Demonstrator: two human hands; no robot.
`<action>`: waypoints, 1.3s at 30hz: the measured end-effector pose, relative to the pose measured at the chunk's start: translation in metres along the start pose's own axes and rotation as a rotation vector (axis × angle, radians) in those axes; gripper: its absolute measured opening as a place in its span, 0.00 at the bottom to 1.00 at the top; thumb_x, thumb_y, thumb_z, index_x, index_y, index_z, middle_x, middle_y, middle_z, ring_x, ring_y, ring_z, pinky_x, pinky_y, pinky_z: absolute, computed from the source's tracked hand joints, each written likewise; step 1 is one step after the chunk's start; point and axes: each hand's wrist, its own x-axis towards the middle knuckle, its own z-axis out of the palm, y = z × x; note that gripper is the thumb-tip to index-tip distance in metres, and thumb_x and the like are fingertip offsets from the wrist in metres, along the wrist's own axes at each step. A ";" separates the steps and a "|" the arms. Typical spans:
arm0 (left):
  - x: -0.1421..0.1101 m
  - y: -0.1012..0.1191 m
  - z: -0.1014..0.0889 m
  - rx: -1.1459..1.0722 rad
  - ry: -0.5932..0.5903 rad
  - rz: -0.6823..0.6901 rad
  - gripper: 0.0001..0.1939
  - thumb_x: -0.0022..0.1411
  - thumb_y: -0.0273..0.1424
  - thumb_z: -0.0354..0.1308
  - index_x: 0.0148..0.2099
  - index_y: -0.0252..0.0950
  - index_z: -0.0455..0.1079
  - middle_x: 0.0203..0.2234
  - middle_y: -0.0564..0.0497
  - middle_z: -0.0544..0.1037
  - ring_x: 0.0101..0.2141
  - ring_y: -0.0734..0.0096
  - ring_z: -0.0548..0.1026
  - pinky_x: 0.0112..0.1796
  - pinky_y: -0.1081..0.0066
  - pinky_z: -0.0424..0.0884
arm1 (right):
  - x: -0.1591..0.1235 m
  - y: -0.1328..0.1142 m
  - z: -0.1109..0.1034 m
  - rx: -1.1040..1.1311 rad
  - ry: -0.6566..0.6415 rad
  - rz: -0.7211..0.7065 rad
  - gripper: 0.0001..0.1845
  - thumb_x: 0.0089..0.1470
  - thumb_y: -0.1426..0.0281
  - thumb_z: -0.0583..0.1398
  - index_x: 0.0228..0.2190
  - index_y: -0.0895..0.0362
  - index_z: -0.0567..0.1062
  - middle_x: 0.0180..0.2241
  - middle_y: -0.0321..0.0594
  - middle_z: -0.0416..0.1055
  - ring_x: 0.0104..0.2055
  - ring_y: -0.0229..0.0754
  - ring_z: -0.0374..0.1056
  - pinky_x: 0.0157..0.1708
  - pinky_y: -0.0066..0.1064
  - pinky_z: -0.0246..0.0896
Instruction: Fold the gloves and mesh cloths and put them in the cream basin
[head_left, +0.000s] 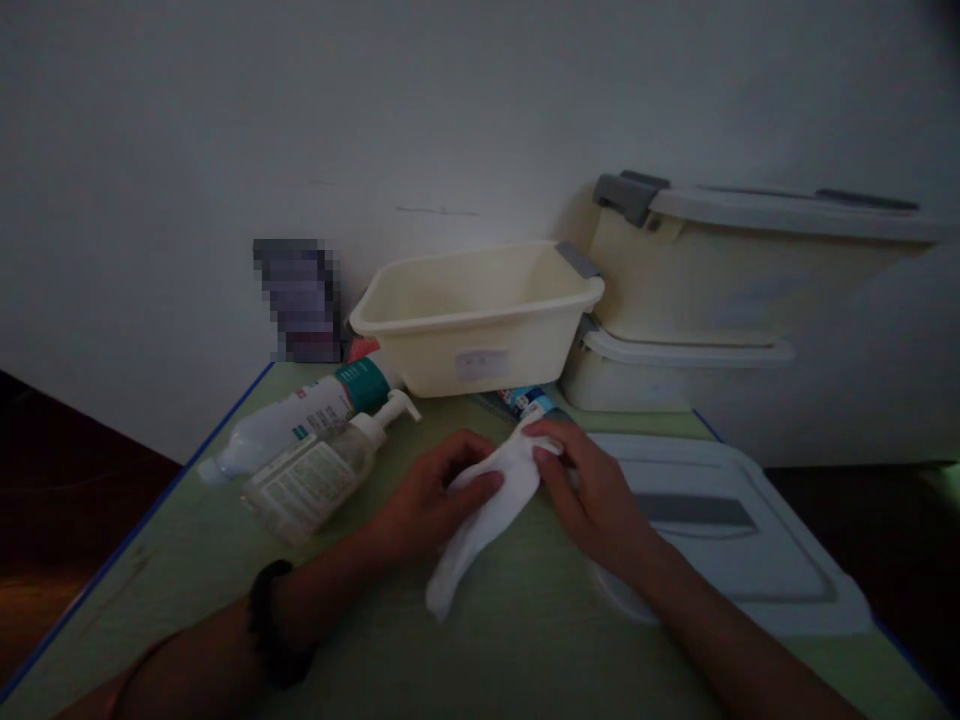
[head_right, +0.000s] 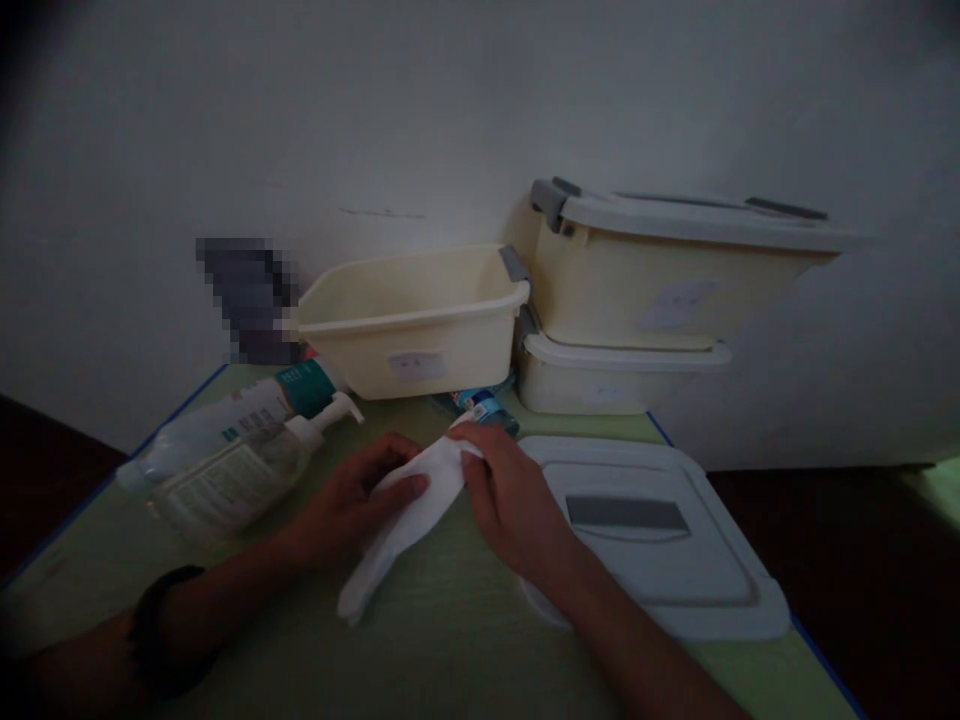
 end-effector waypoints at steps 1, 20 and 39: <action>0.000 0.000 -0.001 -0.005 0.029 -0.025 0.10 0.58 0.37 0.56 0.37 0.36 0.66 0.28 0.55 0.68 0.29 0.73 0.66 0.29 0.74 0.63 | 0.000 -0.001 0.000 -0.044 -0.035 -0.037 0.10 0.59 0.73 0.51 0.43 0.53 0.64 0.38 0.41 0.69 0.34 0.39 0.66 0.34 0.32 0.62; 0.005 0.002 -0.003 -0.159 -0.075 -0.242 0.26 0.58 0.51 0.48 0.22 0.34 0.63 0.16 0.57 0.61 0.18 0.78 0.57 0.21 0.75 0.53 | 0.003 -0.002 -0.008 -0.110 -0.002 -0.092 0.15 0.61 0.76 0.48 0.48 0.57 0.63 0.44 0.45 0.71 0.46 0.40 0.68 0.45 0.33 0.63; 0.006 0.000 -0.001 -0.319 -0.007 -0.092 0.13 0.49 0.30 0.64 0.29 0.35 0.60 0.24 0.57 0.66 0.27 0.78 0.65 0.28 0.76 0.63 | 0.002 -0.002 0.001 -0.095 0.008 -0.024 0.09 0.52 0.76 0.57 0.38 0.54 0.67 0.36 0.41 0.65 0.40 0.43 0.63 0.39 0.37 0.62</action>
